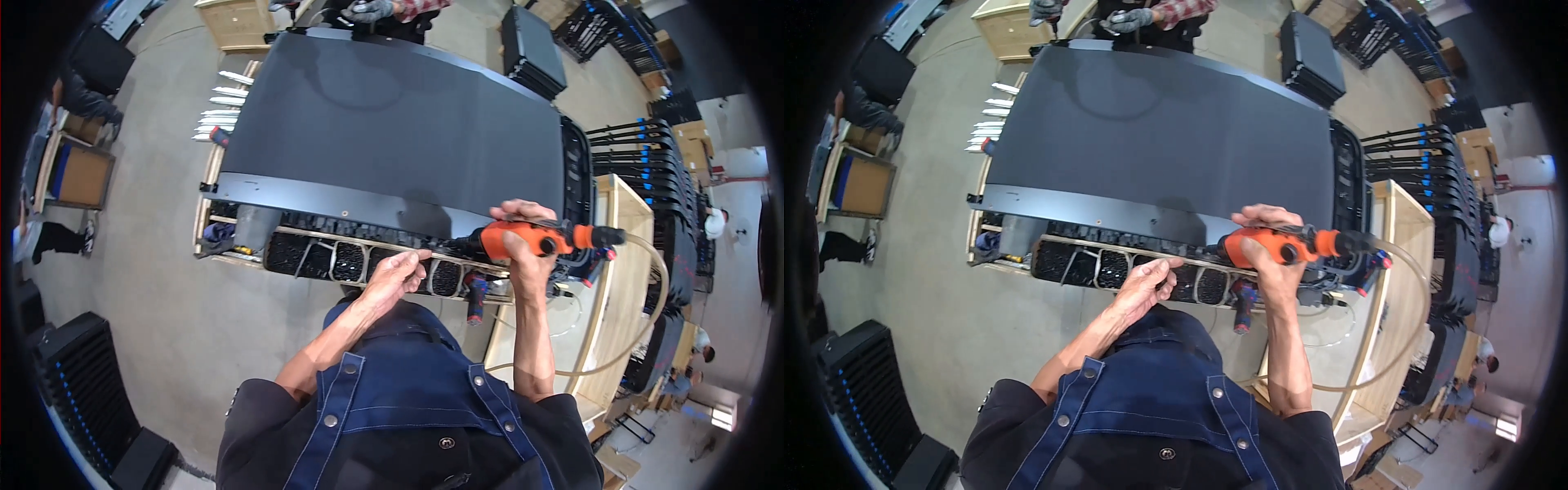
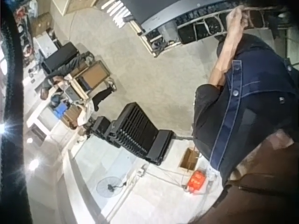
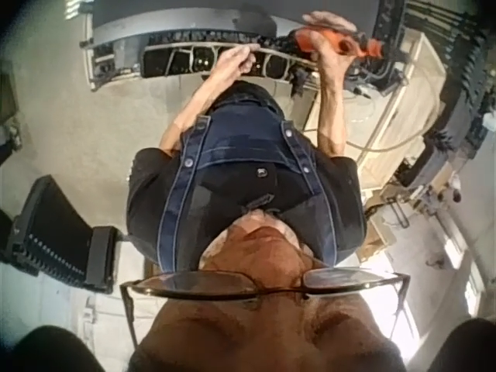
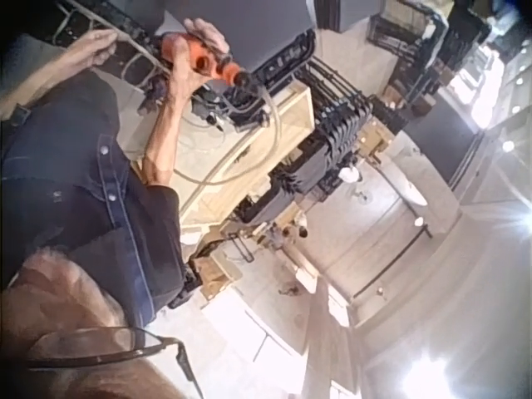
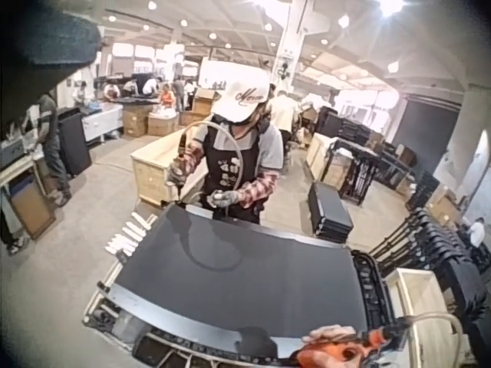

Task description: Assembling components of a treadmill, including attaching panels and securing screws using power tools.

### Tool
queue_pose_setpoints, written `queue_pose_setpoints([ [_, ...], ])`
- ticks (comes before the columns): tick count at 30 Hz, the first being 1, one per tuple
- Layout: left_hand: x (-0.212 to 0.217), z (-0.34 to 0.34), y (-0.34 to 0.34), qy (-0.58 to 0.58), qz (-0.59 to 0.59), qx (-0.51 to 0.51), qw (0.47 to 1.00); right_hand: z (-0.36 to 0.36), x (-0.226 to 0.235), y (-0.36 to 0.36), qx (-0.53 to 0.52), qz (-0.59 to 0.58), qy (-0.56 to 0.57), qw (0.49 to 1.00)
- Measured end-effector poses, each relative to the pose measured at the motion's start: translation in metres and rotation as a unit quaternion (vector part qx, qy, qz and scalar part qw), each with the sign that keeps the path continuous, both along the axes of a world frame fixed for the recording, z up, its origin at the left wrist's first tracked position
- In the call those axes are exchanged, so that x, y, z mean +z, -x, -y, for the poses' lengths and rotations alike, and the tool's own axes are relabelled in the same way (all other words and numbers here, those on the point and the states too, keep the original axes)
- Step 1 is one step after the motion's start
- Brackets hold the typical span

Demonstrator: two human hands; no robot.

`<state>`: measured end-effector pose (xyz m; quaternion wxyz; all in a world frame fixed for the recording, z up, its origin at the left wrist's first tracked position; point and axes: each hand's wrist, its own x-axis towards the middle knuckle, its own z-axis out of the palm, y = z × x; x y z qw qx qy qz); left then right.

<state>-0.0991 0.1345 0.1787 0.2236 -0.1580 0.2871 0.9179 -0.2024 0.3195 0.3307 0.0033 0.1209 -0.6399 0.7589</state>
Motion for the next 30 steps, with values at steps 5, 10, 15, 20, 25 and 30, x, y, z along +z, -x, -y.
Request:
queue_pose_setpoints([
  [5,-0.008,0.006,-0.013,-0.113,0.04,0.076,0.99,0.006,-0.007,-0.015,0.023,0.032,0.123,0.992],
  [10,0.005,0.007,-0.016,-0.14,0.044,0.102,0.984,0.008,-0.026,-0.019,0.026,0.105,0.227,0.968],
  [15,0.015,0.019,-0.02,-0.065,0.024,0.129,0.989,0.017,-0.036,-0.023,0.019,0.125,0.265,0.956],
  [20,0.018,0.042,-0.015,0.236,-0.018,0.135,0.962,0.046,-0.045,-0.031,-0.049,0.162,0.271,0.947],
  [25,-0.001,0.069,0.004,-0.225,0.104,0.18,0.952,0.102,-0.035,-0.027,-0.012,0.044,0.16,0.986],
  [30,-0.006,0.098,0.029,-0.278,0.15,0.158,0.936,0.163,-0.035,-0.022,0.047,-0.077,0.046,0.995],
])
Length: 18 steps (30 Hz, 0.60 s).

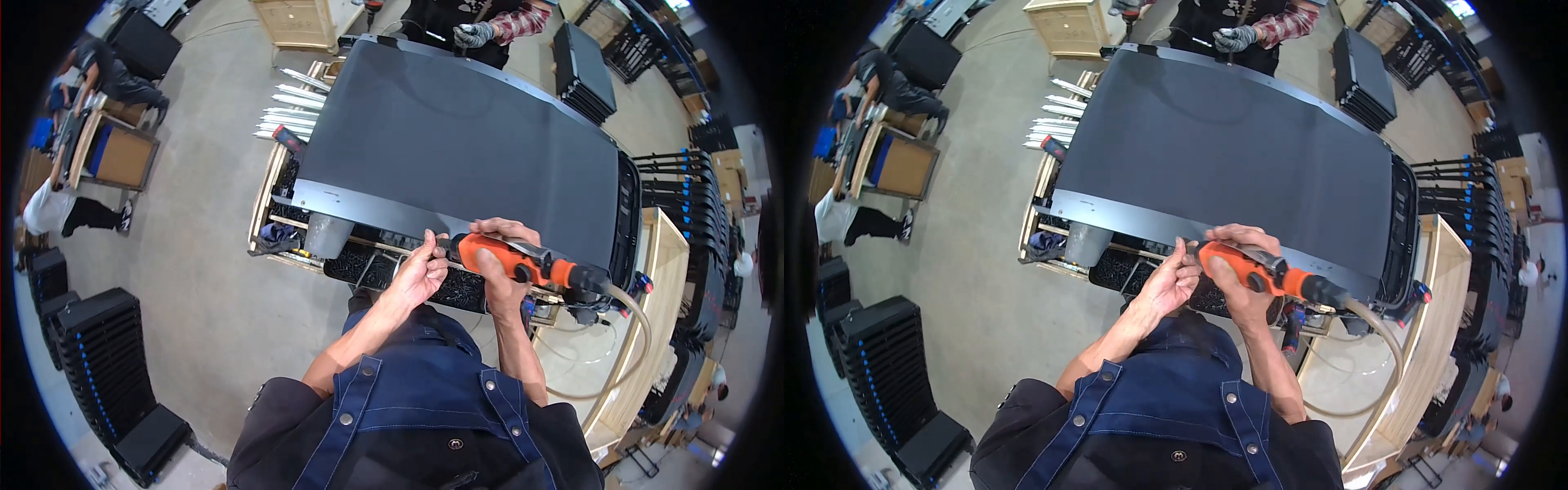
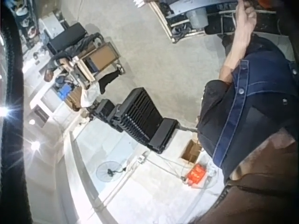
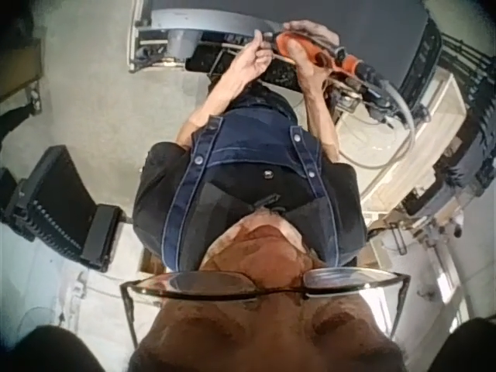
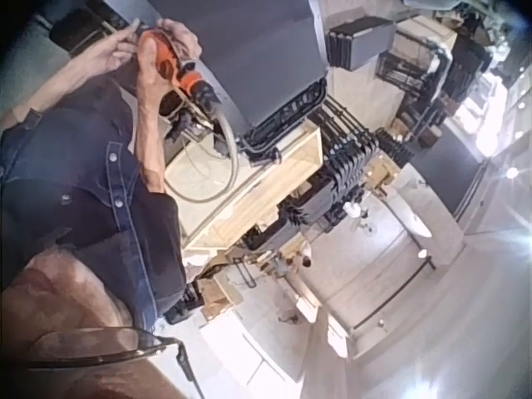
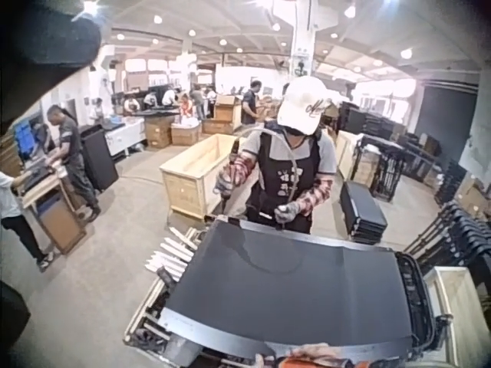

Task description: Assembling components of a treadmill, including attaching panels and securing screws using power tools.

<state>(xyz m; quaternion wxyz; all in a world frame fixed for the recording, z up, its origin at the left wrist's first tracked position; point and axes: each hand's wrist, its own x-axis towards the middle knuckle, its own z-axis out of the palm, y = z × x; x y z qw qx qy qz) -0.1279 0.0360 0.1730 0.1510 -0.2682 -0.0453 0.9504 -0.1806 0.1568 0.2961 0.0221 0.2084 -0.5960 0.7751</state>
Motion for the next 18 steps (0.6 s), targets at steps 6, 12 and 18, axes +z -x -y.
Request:
queue_pose_setpoints([
  [6,-0.011,0.022,-0.001,0.026,-0.015,-0.104,0.994,0.042,0.002,0.011,0.016,-0.044,-0.187,0.981],
  [12,-0.014,0.055,-0.035,0.184,-0.073,-0.211,0.957,0.07,0.0,0.018,0.034,-0.034,-0.179,0.983],
  [18,0.003,0.092,-0.054,0.244,-0.161,-0.259,0.921,0.076,0.002,0.02,0.044,-0.043,-0.196,0.979],
])
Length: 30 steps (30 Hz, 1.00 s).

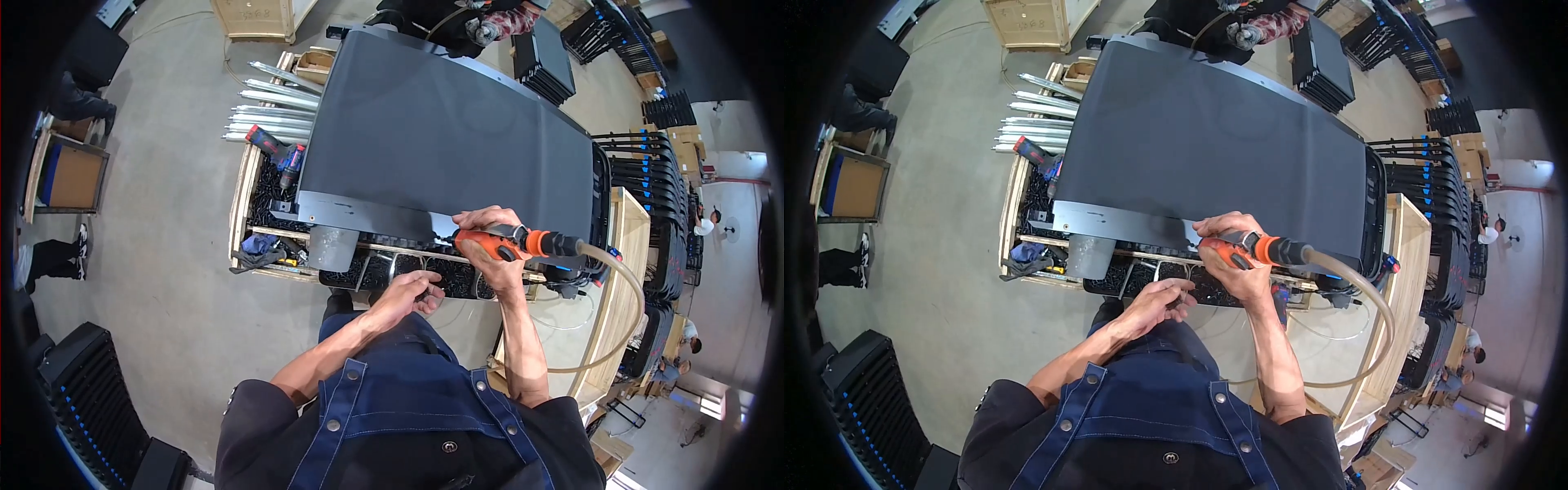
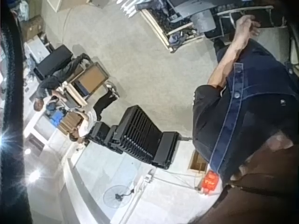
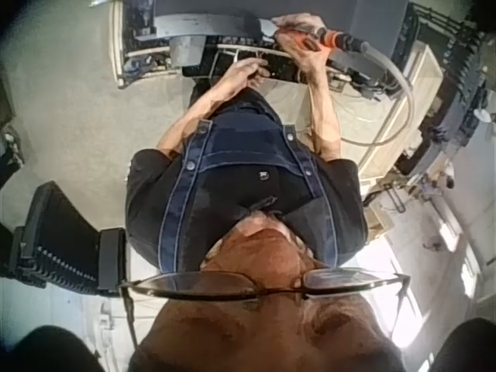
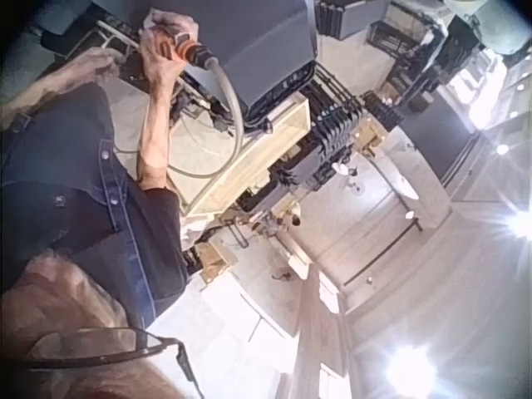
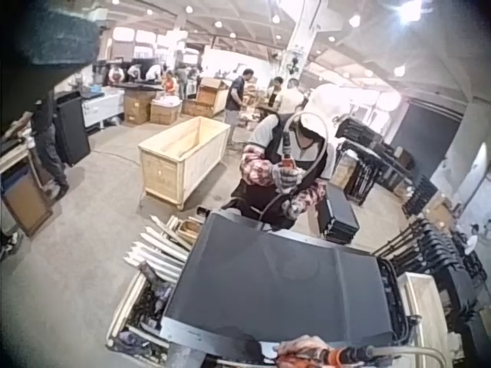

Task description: Assembling components of a treadmill, including attaching panels and securing screws using power tools.

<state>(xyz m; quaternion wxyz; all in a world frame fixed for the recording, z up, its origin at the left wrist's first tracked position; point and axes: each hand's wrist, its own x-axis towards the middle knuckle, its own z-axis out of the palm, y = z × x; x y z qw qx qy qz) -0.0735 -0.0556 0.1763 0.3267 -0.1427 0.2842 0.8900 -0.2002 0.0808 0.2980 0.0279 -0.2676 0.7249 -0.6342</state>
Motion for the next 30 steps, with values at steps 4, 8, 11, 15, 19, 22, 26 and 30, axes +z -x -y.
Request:
queue_pose_setpoints([
  [4,0.011,0.011,-0.003,0.052,-0.039,-0.014,0.998,0.004,-0.004,0.001,-0.003,0.024,0.024,0.999],
  [8,0.014,0.023,-0.014,0.066,-0.06,0.007,0.996,-0.004,-0.009,-0.007,-0.021,0.02,-0.006,1.0],
  [11,0.018,0.029,-0.022,0.1,-0.07,0.068,0.99,0.003,0.011,0.0,-0.028,0.084,0.031,0.996],
  [15,0.017,0.035,-0.03,0.054,-0.045,0.164,0.984,-0.009,0.023,-0.006,-0.035,0.1,0.116,0.988],
  [19,0.012,0.032,-0.034,-0.012,-0.008,0.234,0.972,-0.018,0.038,-0.017,-0.025,0.12,0.23,0.966],
  [22,0.014,0.024,-0.029,-0.054,0.003,0.252,0.966,-0.026,0.035,-0.023,-0.009,0.156,0.29,0.944],
  [26,0.02,0.016,-0.027,-0.105,-0.008,0.268,0.958,-0.026,0.023,-0.026,0.013,0.226,0.345,0.911],
  [30,0.022,0.023,-0.029,-0.118,-0.015,0.283,0.952,-0.015,0.012,-0.028,0.001,0.262,0.365,0.893],
])
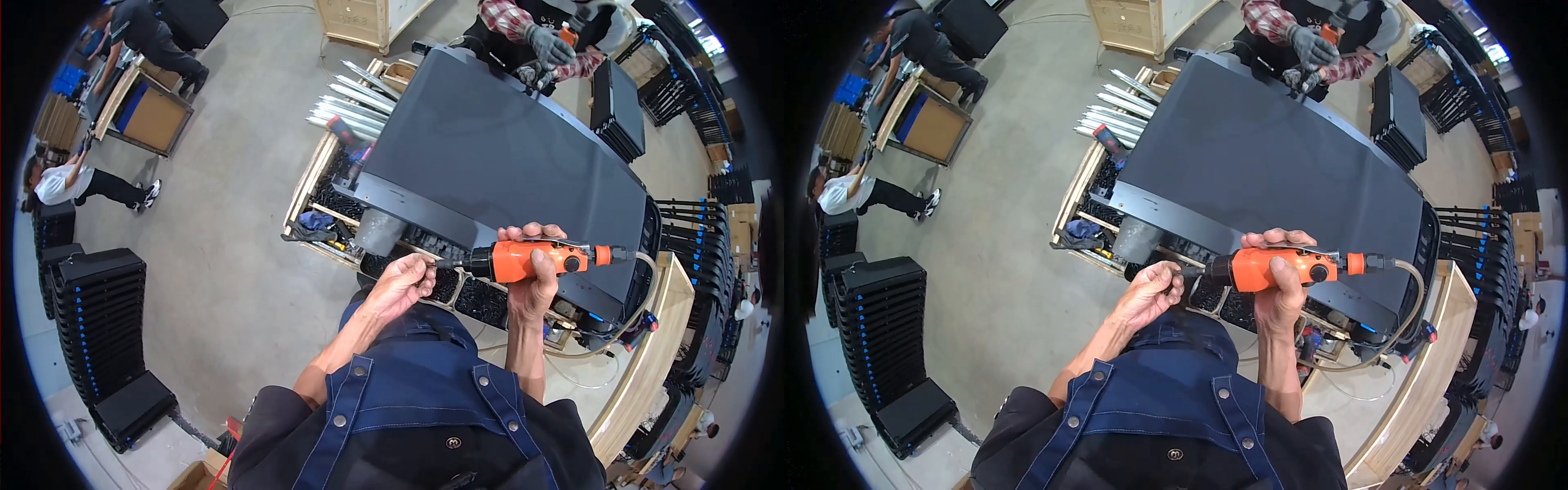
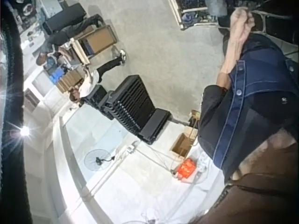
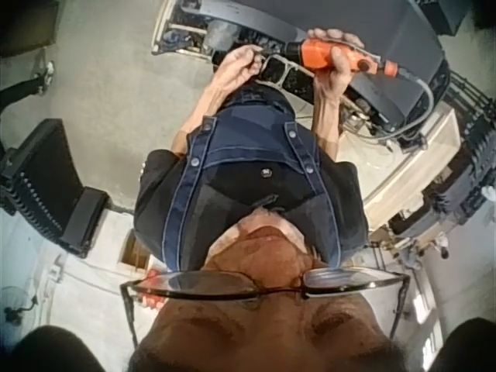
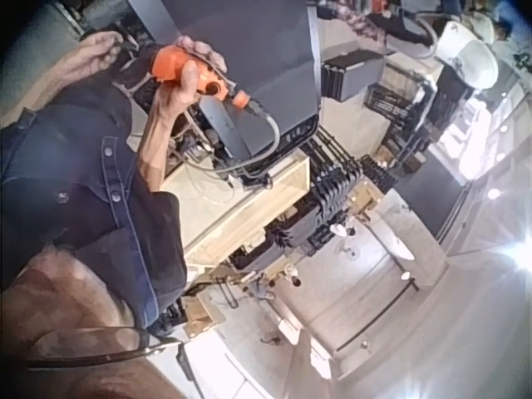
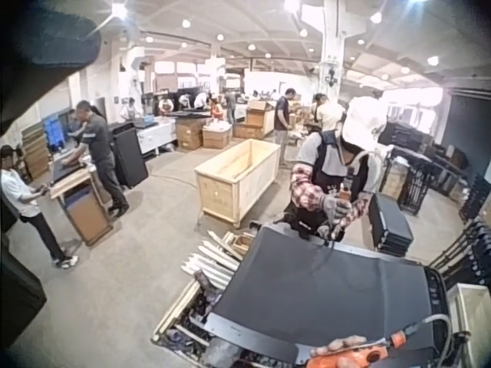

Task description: Assembling components of a treadmill, including attaching panels and securing screws using power tools.

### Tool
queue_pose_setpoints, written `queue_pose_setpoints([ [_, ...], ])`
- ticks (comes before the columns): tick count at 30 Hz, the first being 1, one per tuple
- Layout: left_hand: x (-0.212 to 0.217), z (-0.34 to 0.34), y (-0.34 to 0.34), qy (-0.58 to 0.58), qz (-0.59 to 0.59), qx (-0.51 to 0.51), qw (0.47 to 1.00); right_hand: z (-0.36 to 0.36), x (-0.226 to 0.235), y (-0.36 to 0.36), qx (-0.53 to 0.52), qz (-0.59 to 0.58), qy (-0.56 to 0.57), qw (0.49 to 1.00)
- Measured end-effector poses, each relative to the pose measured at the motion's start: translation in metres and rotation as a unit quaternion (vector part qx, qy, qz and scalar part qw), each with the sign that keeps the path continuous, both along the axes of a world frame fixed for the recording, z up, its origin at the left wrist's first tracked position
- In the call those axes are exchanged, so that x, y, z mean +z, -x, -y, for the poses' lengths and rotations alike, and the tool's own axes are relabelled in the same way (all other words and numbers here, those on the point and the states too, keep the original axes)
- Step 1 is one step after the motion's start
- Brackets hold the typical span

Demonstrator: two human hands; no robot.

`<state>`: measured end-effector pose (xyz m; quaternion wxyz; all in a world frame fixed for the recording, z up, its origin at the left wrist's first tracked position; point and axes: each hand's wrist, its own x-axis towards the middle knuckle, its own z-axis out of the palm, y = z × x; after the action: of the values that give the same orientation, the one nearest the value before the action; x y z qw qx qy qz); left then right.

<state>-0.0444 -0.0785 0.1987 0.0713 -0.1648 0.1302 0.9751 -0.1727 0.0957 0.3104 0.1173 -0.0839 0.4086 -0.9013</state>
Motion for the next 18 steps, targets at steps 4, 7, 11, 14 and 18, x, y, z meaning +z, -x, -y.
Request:
queue_pose_setpoints([
  [4,0.004,0.013,-0.002,0.121,0.004,0.037,0.992,0.018,-0.008,-0.006,-0.04,0.053,-0.006,0.998],
  [7,0.002,0.034,-0.001,0.38,-0.006,0.067,0.922,0.044,-0.012,-0.014,-0.125,0.107,-0.056,0.985],
  [11,-0.015,0.073,0.008,0.15,0.052,0.035,0.987,0.093,-0.012,-0.02,-0.123,0.061,-0.094,0.986],
  [14,-0.027,0.092,0.026,-0.158,0.064,0.057,0.984,0.139,-0.007,-0.016,-0.075,-0.07,-0.133,0.986],
  [18,-0.037,0.113,0.045,-0.22,0.068,0.052,0.972,0.19,-0.011,-0.011,-0.01,-0.202,-0.193,0.96],
])
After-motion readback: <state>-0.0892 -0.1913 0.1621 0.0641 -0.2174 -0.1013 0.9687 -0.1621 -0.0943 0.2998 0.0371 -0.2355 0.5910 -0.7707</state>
